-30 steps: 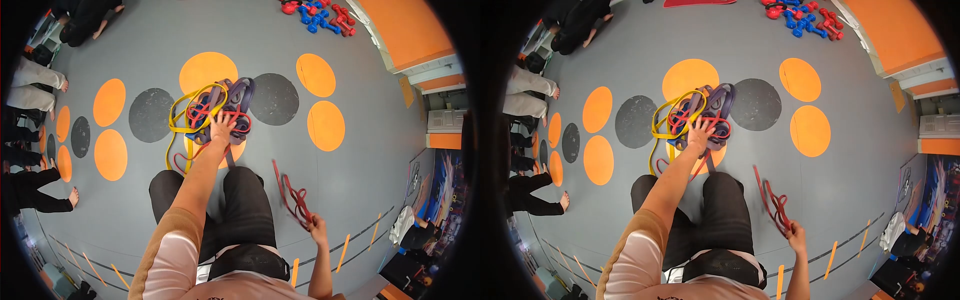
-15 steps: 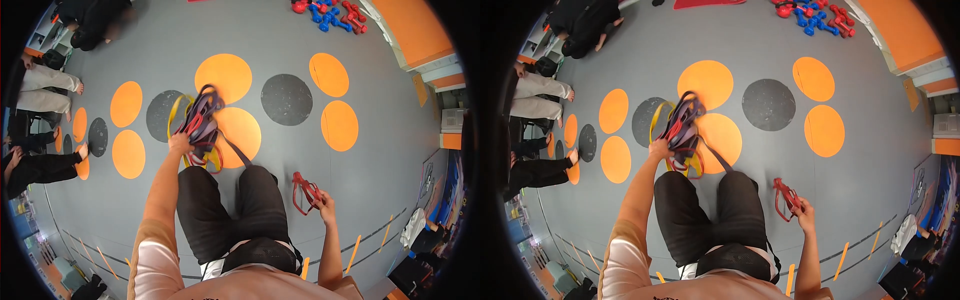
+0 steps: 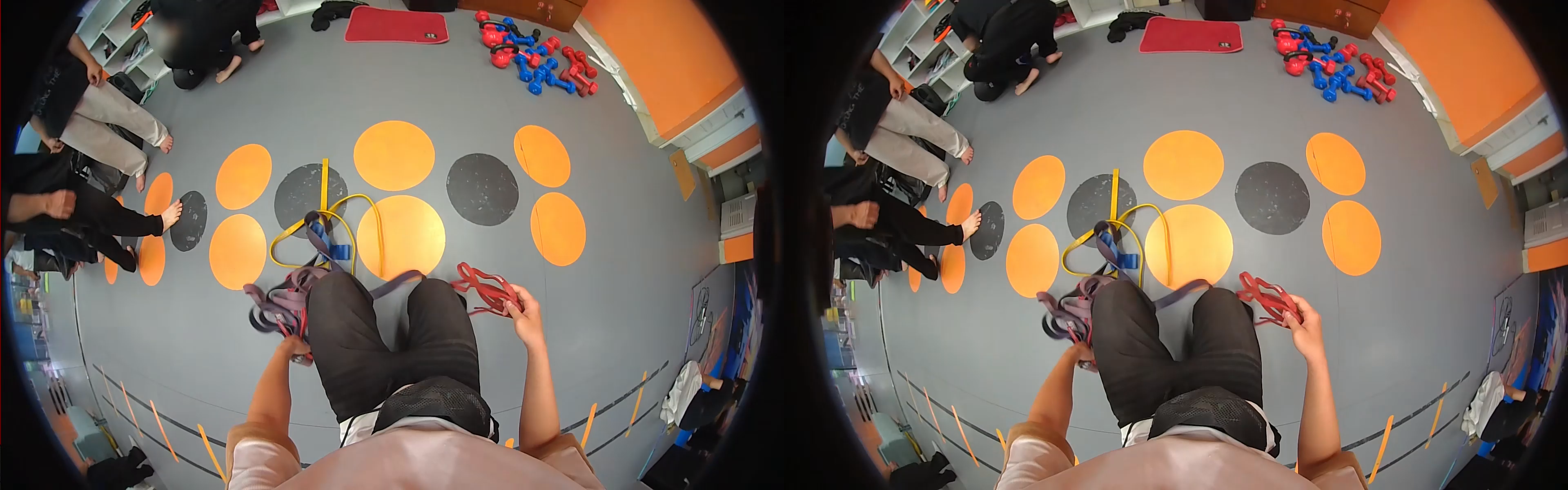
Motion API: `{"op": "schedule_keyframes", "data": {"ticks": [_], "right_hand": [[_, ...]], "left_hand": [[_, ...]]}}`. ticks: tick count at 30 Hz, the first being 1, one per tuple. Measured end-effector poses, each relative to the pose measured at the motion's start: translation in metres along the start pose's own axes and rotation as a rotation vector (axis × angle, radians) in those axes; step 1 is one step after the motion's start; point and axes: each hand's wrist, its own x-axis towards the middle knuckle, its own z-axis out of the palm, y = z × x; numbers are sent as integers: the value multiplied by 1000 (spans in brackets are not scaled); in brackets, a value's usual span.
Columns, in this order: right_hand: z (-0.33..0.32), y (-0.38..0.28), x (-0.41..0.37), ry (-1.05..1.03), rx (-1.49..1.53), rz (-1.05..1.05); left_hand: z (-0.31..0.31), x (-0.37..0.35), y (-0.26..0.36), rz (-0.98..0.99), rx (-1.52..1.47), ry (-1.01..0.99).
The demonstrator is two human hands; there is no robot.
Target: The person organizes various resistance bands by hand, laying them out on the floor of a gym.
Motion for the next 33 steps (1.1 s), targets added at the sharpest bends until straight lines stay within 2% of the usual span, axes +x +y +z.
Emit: {"op": "schedule_keyframes", "data": {"ticks": [2,3,5,6,7,9,11,13,15,18,21,25,27,30,31,33], "right_hand": [[5,-8,8,-23,2,-29],[8,-11,9,-41,6,-39],[16,-20,16,-55,16,-41],[18,-26,25,-69,26,-62],[19,-27,32,-78,26,-48],[23,-26,47,-86,9,-23],[29,-29,58,-92,46,12],[31,-31,68,-101,73,38],[31,-30,78,-81,72,10],[28,-45,94,-77,63,13],[26,-52,113,-46,60,31],[28,-54,129,-85,42,14],[33,-53,133,-85,52,5],[41,-47,139,-104,69,9],[43,-47,140,-105,66,14],[47,-50,146,-149,18,-23]], "left_hand": [[14,-20,2,93,-277,-152],[29,-9,-4,85,-276,-158],[71,40,-20,196,-429,-164],[78,50,-27,389,-507,-76],[79,62,-28,377,-510,-87],[73,71,-24,869,-1029,354],[35,60,-24,736,-195,457],[14,76,-13,485,-49,381],[-67,-9,44,259,40,340],[-134,-56,84,249,-192,530],[-182,-67,103,276,-439,695],[-231,-78,136,257,-474,820],[-239,-64,148,325,-322,931],[-250,-48,180,318,-228,692],[-247,-35,190,318,-229,686],[-238,-10,212,309,111,924]]}}
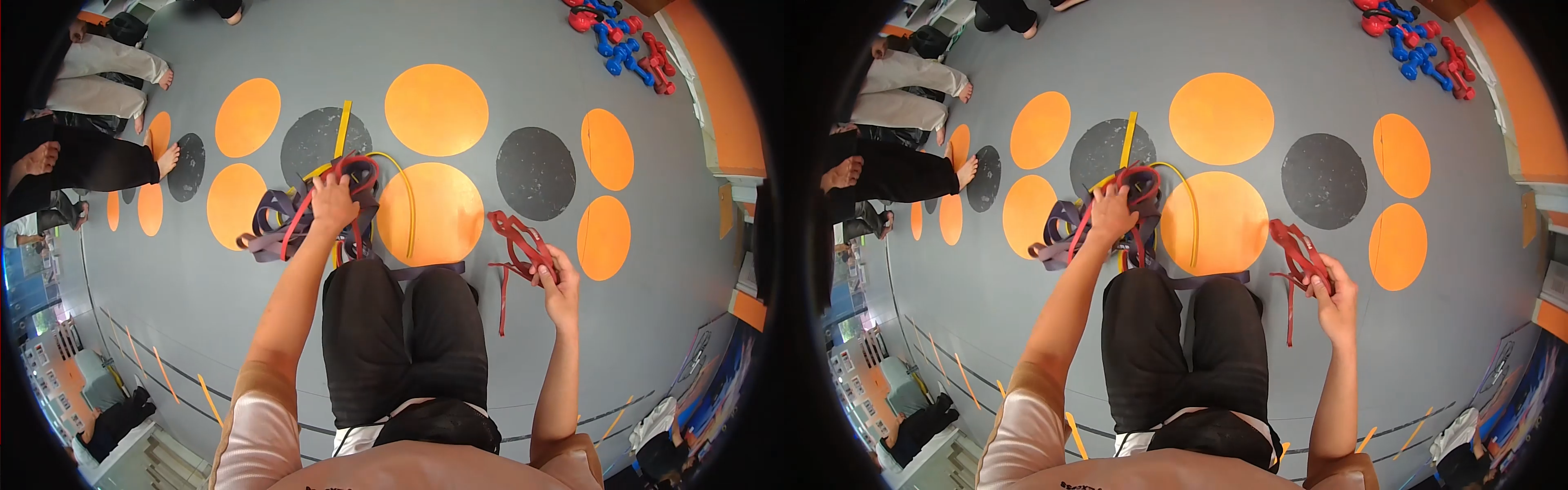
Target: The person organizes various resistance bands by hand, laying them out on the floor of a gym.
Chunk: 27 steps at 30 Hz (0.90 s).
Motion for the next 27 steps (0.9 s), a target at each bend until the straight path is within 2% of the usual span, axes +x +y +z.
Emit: {"op": "schedule_keyframes", "data": {"ticks": [2,4,5,8,14,16,18,20,21,23,25,26,27], "right_hand": [[0,1,6,-26,-81,-9],[5,-3,13,-39,-162,-47],[9,-4,17,-34,-161,-57],[21,-8,27,-28,-159,-25],[30,-22,40,-65,-255,-38],[32,-27,45,-70,-247,-48],[34,-31,49,-131,-297,-101],[39,-44,51,-133,-290,-100],[41,-52,53,-171,-268,-108],[42,-68,57,-208,-250,-123],[43,-86,61,-384,-400,-211],[43,-96,64,-382,-404,-221],[43,-108,66,-410,-544,-351]], "left_hand": [[16,9,27,-46,64,-23],[39,19,49,111,290,4],[38,16,61,170,343,-63],[67,23,76,189,342,-148],[83,8,31,-3,424,-352],[114,-4,-9,14,208,-254],[62,-17,-8,98,251,-262],[14,-21,14,-90,40,-534],[2,-9,17,109,22,-615],[-76,-24,48,219,-416,-335],[-129,-40,96,581,-748,386],[-144,-42,113,582,-747,397],[-157,-43,128,601,-1009,285]]}}
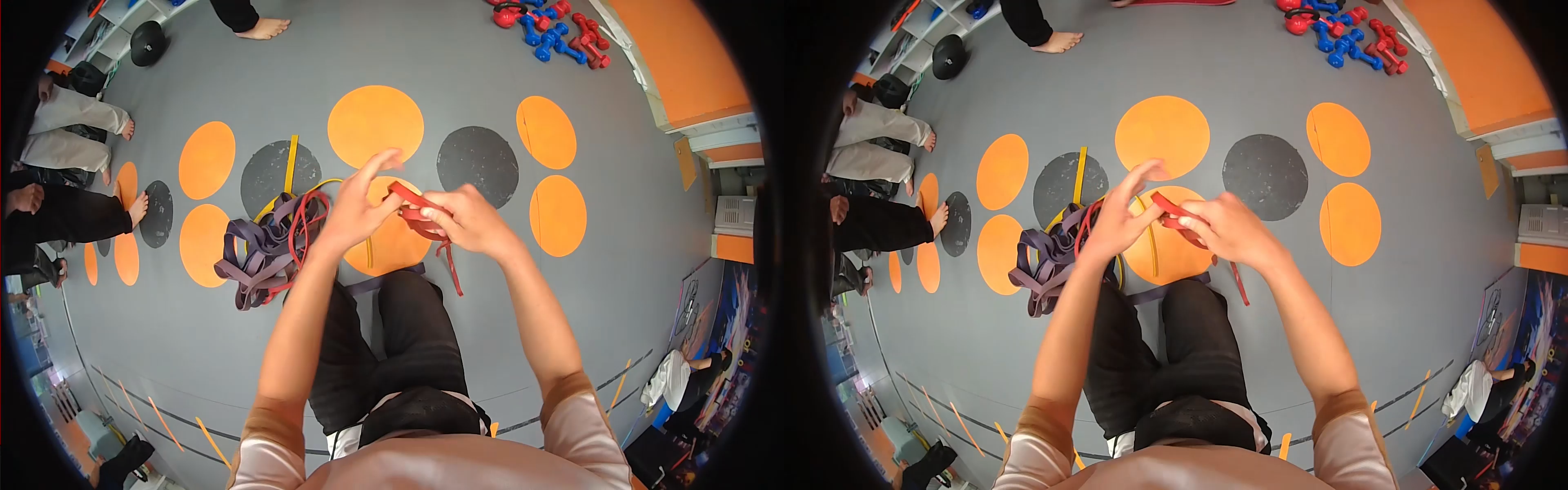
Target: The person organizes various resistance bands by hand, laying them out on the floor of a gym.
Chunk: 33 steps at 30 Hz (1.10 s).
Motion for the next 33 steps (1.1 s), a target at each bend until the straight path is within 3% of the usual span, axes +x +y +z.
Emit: {"op": "schedule_keyframes", "data": {"ticks": [1,2,3,4,5,8,11,13,15,17,19,21,22,23,25,29,31,33], "right_hand": [[-7,-10,2,-20,-158,-102],[-16,-27,3,84,-116,-144],[-28,-41,2,93,-123,-147],[-42,-54,1,241,-147,-295],[-55,-68,-2,388,-171,-443],[-100,-111,-24,346,-43,-357],[-131,-139,-39,441,-127,-376],[-163,-167,-68,358,260,-146],[-206,-158,-97,196,693,-312],[-255,-145,-135,299,823,-415],[-277,-159,-177,850,782,-329],[-366,-106,-244,781,906,-423],[-392,-89,-277,795,1008,-435],[-413,-73,-312,809,1111,-446],[-462,-22,-397,701,1306,-422],[-449,49,-470,629,1406,-532],[-424,79,-471,645,1442,-516],[-384,105,-456,1517,1159,-275]], "left_hand": [[2,5,9,-48,-273,-23],[3,5,11,-37,-272,-22],[6,4,11,-150,-371,21],[9,2,11,-262,-470,64],[7,-2,16,-250,-469,65],[2,-20,14,-205,-282,123],[-13,-31,29,-177,-211,150],[-11,-45,-2,-214,-108,111],[-10,-58,-21,-260,31,106],[0,-79,-75,-249,-4,131],[-4,-101,-105,-346,75,102],[-25,-118,-102,-464,72,143],[-36,-123,-109,-573,80,69],[-39,-131,-142,-510,-26,125],[-60,-134,-159,-577,-195,265],[-123,-113,-149,-628,-399,402],[-158,-103,-139,-601,-270,395],[-185,-89,-100,-728,-153,298]]}}
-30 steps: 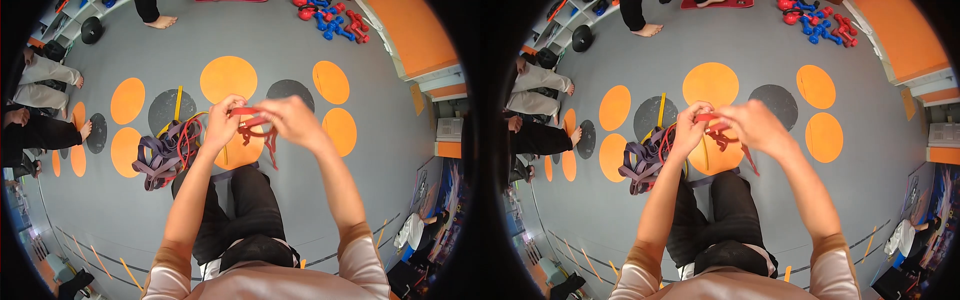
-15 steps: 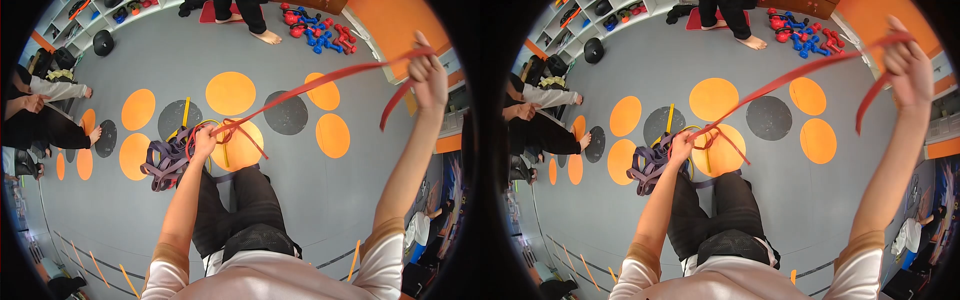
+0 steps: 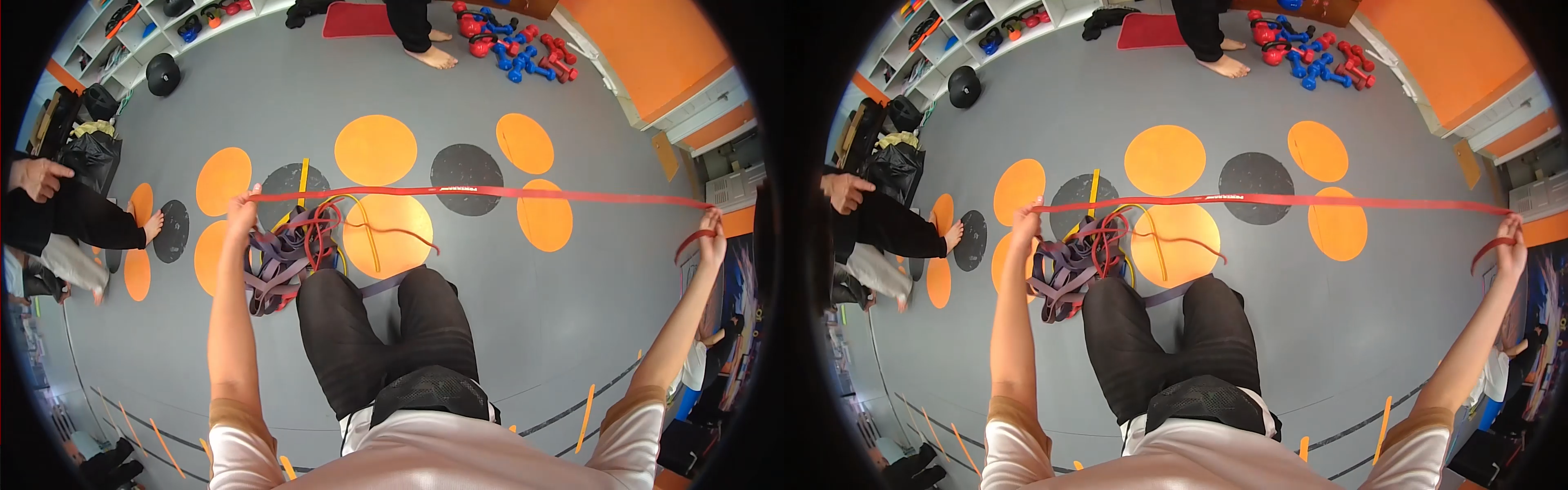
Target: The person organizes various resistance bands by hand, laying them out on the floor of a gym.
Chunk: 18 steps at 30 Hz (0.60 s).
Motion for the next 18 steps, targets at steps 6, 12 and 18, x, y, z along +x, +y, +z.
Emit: {"op": "schedule_keyframes", "data": {"ticks": [6,12,18], "right_hand": [[-66,146,-47,119,-663,355],[-62,230,-56,64,-911,490],[-82,256,-47,-230,-1311,525]], "left_hand": [[-25,16,77,336,197,-417],[-6,87,168,570,667,-270],[21,149,241,939,1017,-26]]}}
